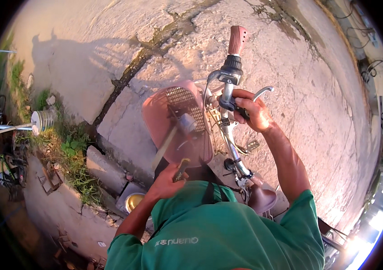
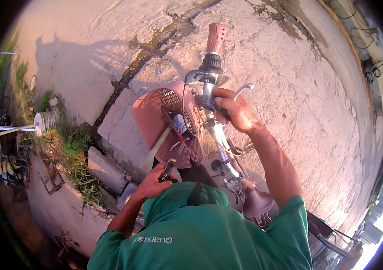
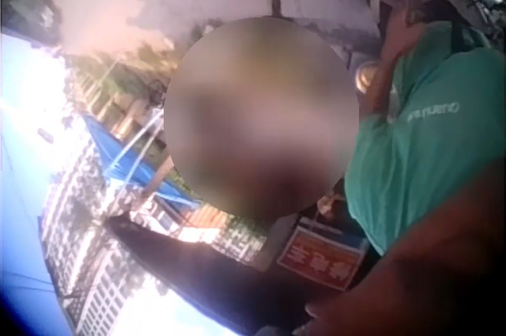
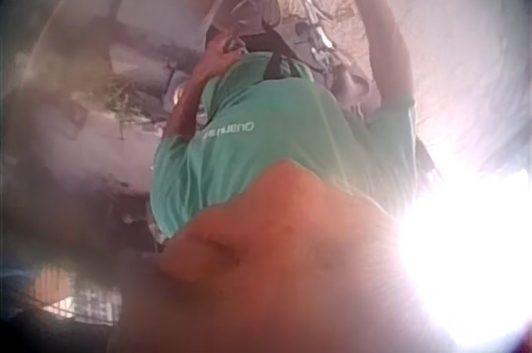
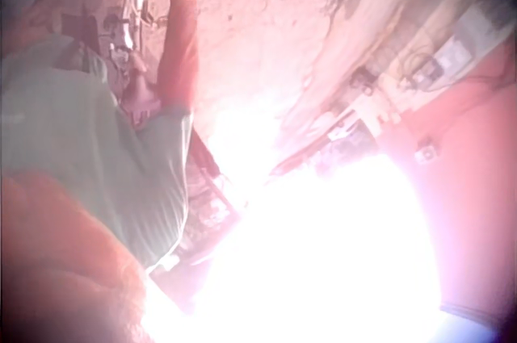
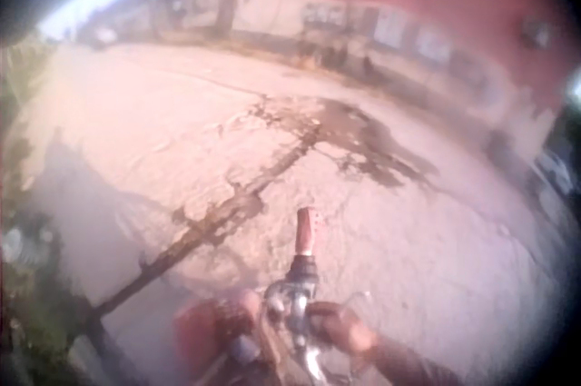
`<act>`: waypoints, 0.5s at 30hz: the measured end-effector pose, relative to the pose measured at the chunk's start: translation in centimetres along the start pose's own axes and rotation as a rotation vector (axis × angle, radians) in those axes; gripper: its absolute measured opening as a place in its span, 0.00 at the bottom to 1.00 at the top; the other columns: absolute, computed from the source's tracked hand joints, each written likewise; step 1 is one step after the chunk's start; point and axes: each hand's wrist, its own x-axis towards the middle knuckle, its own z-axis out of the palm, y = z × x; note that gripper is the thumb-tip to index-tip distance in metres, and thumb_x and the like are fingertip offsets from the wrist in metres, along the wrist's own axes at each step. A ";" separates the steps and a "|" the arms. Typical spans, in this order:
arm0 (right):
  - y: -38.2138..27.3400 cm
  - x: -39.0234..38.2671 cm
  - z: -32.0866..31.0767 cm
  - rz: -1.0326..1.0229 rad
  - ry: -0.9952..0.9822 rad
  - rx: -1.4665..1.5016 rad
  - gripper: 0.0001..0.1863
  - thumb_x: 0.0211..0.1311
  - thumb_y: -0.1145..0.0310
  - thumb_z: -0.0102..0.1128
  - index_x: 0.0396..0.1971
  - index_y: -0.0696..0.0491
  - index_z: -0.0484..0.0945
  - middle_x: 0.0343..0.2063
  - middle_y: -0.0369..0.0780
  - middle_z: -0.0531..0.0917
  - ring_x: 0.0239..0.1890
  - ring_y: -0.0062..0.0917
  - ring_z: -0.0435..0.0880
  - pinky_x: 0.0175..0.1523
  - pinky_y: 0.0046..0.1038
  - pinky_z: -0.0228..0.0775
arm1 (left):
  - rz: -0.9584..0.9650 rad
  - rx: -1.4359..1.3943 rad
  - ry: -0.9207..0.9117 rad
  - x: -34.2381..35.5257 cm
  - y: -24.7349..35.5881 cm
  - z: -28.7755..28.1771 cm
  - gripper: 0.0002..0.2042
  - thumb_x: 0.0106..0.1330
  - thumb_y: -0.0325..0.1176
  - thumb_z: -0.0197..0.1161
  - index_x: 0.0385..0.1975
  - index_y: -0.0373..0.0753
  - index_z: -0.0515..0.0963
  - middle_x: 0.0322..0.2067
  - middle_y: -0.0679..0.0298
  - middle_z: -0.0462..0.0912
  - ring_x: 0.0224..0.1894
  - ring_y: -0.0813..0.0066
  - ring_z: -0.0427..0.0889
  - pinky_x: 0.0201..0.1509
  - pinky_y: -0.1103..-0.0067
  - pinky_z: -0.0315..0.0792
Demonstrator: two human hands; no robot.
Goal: The person selects components from a bucket and uses pliers, a screwdriver, a hammer, and a file to adjust and repair parts of a bicycle's handlebars and frame.
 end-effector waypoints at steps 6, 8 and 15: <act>-0.5 1.8 -2.4 -0.007 -0.275 0.108 0.26 0.67 0.58 0.58 0.56 0.63 0.78 0.35 0.41 0.85 0.20 0.20 0.74 0.28 0.24 0.65 | -0.411 0.042 0.248 1.1 -6.7 0.2 0.08 0.69 0.32 0.63 0.44 0.37 0.80 0.37 0.63 0.83 0.33 0.68 0.83 0.36 0.72 0.75; 0.6 2.1 -3.2 -0.023 -0.314 0.185 0.26 0.68 0.56 0.59 0.56 0.61 0.79 0.34 0.40 0.87 0.19 0.18 0.74 0.24 0.24 0.65 | -0.510 -0.332 0.298 2.3 -5.1 0.4 0.09 0.70 0.34 0.62 0.45 0.38 0.80 0.39 0.60 0.84 0.34 0.66 0.84 0.37 0.71 0.76; 0.6 3.2 -4.4 0.043 -0.386 0.194 0.25 0.74 0.46 0.58 0.51 0.54 0.85 0.22 0.36 0.84 0.16 0.15 0.75 0.20 0.20 0.60 | -0.637 -1.078 0.349 5.3 -9.0 0.4 0.14 0.77 0.45 0.57 0.46 0.41 0.81 0.48 0.52 0.85 0.42 0.60 0.85 0.43 0.69 0.78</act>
